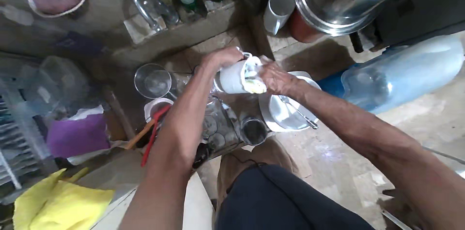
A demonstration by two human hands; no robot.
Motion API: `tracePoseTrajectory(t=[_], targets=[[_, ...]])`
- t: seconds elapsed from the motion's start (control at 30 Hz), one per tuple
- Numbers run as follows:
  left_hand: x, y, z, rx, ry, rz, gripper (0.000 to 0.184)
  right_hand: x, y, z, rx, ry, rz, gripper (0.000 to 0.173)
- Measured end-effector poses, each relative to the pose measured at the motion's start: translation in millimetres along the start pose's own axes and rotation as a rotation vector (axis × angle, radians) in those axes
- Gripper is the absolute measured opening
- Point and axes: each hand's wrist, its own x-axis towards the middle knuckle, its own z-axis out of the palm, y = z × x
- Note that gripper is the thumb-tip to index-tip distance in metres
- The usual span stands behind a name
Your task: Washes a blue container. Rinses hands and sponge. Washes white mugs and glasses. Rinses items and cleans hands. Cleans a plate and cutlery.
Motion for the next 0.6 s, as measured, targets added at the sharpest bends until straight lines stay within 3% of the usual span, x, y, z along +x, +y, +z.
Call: tracePoseTrajectory(t=[0.07, 0.13, 0.2, 0.23, 0.3, 0.37, 0.4, 0.53, 0.6], targets=[[-3.6, 7.0, -9.1, -0.001, 0.089, -0.027, 0.034, 4.8, -3.8, 2.7, 0.051, 0.063, 0.144, 0.034], [-7.2, 14.6, -13.8, 0.011, 0.37, -0.03, 0.035, 14.2, -26.7, 7.0, 0.45, 0.155, 0.573, 0.048], [-12.6, 16.9, 0.7, 0.077, 0.733, 0.045, 0.037, 36.6, -52.5, 0.9, 1.109, 0.373, 0.898, 0.022], [-11.1, 13.7, 9.8, 0.1, 0.917, 0.113, 0.033, 46.6, -56.4, -9.4, 1.443, 0.421, 0.944, 0.007], [-1.2, -3.9, 30.7, 0.104, 1.203, 0.343, 0.036, 54.2, -52.8, -28.9, 1.856, 0.406, 0.929, 0.005], [8.5, -15.8, 34.0, 0.112, 1.328, 0.509, 0.024, 58.5, -55.8, -41.6, 1.879, 0.436, 0.966, 0.005], [8.9, -15.0, 31.7, 0.085, 1.314, 0.523, 0.023, 55.7, -58.1, -43.5, 1.806, 0.433, 0.981, 0.011], [-10.1, -3.6, 2.4, 0.043, 0.906, 0.287, 0.034, 38.1, -60.8, -28.7, 1.037, 0.27, 0.983, 0.029], [-40.1, 3.9, 5.8, 0.252, 0.898, 0.362, 0.034, 30.5, -57.4, -34.2, 0.925, 0.171, 0.986, 0.031]])
